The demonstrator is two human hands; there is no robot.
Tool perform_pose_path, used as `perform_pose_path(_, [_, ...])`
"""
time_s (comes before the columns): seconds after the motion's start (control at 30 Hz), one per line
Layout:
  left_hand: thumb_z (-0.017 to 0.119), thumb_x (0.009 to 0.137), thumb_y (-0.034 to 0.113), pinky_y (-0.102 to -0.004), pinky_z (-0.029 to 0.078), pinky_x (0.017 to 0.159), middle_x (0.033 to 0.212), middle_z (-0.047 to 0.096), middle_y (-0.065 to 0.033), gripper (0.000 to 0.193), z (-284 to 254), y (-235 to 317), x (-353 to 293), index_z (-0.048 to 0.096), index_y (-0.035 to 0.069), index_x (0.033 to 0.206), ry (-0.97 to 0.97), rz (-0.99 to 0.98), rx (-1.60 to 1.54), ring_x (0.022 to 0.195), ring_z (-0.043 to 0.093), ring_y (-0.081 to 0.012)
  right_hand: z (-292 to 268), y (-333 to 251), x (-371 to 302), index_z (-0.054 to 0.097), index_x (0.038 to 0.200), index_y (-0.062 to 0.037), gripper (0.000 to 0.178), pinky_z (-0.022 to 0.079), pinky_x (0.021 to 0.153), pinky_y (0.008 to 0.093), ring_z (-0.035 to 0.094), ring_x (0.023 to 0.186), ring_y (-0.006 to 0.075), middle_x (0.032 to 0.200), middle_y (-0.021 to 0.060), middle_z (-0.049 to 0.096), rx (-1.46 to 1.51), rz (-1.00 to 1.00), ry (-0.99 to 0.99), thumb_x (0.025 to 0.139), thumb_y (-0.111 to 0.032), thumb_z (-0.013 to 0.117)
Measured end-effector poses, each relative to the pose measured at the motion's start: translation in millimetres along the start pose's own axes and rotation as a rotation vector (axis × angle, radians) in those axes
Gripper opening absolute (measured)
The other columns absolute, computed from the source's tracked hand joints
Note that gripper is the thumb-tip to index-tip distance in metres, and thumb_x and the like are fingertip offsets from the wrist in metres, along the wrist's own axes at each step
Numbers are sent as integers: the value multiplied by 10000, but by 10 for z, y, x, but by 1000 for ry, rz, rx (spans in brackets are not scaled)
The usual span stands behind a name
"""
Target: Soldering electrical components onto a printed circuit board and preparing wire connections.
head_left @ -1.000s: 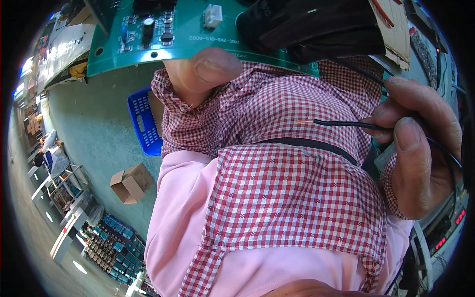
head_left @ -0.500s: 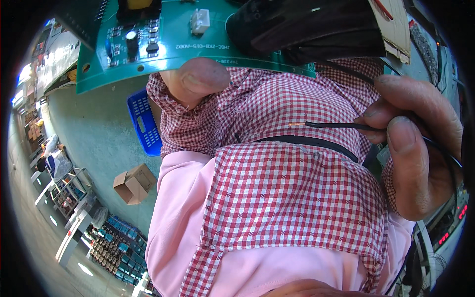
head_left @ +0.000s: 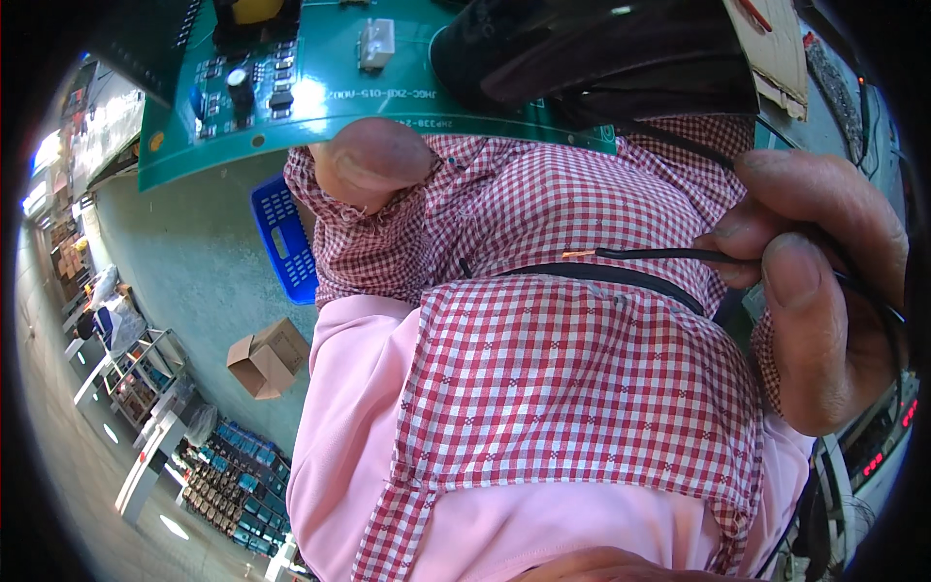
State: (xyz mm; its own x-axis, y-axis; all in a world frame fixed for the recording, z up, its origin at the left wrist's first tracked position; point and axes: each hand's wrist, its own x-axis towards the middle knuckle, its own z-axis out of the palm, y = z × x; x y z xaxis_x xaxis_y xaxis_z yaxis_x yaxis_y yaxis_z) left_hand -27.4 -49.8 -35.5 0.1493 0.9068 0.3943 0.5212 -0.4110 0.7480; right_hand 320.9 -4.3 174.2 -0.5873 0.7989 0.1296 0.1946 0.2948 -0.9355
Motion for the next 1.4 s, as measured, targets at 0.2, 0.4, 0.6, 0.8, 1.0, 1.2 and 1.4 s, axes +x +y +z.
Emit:
perform_pose_path(0.2, [705,836,227,-280,498,639,924,617,-78,366,-66,1,51,567,22,1106,11,-4,-6,779,617,-178,-89,48,26,524,1221,57,360,529,612,256,589,672,157,808,135,587,125,-179,-89,913,-129,519])
perform_pose_path(0.4, [706,834,231,-280,498,644,929,616,-78,375,-337,23,69,563,21,1110,71,-9,40,785,617,-179,-367,-139,-17,517,1196,67,358,446,542,214,473,653,145,790,105,506,175,-156,-203,904,-137,482])
perform_pose_path(0.6, [708,833,235,-280,498,650,934,615,-78,384,-750,125,-99,560,20,1114,167,-36,110,790,616,-180,-264,-178,-158,536,1168,64,352,417,528,220,443,650,149,789,85,478,229,-176,18,886,-143,497])
perform_pose_path(0.8, [709,831,240,-280,497,655,940,613,-77,393,-840,221,-305,556,19,1118,239,-71,135,795,615,-180,-388,-57,-309,523,1191,78,394,443,526,222,462,697,156,794,109,478,128,-140,200,865,-142,499])
perform_pose_path(1.0, [710,829,244,-280,497,661,945,612,-77,402,-828,250,-338,552,18,1122,260,-83,116,800,614,-181,-405,-89,-272,528,1176,86,361,473,562,222,477,693,146,793,109,482,183,-165,123,881,-120,490])
perform_pose_path(1.2, [712,828,248,-280,497,666,951,611,-77,411,-654,207,-274,548,17,1125,281,-75,52,806,613,-182,-256,-393,-114,531,1041,-54,179,509,552,226,572,654,161,793,56,544,214,-115,-101,887,-100,609])
perform_pose_path(1.4, [713,826,253,-280,496,672,956,609,-77,420,-364,151,-141,545,16,1129,277,-53,-45,811,612,-183,40,-349,197,554,1106,80,280,502,552,250,543,641,174,782,134,561,7,-412,-204,863,-36,480])
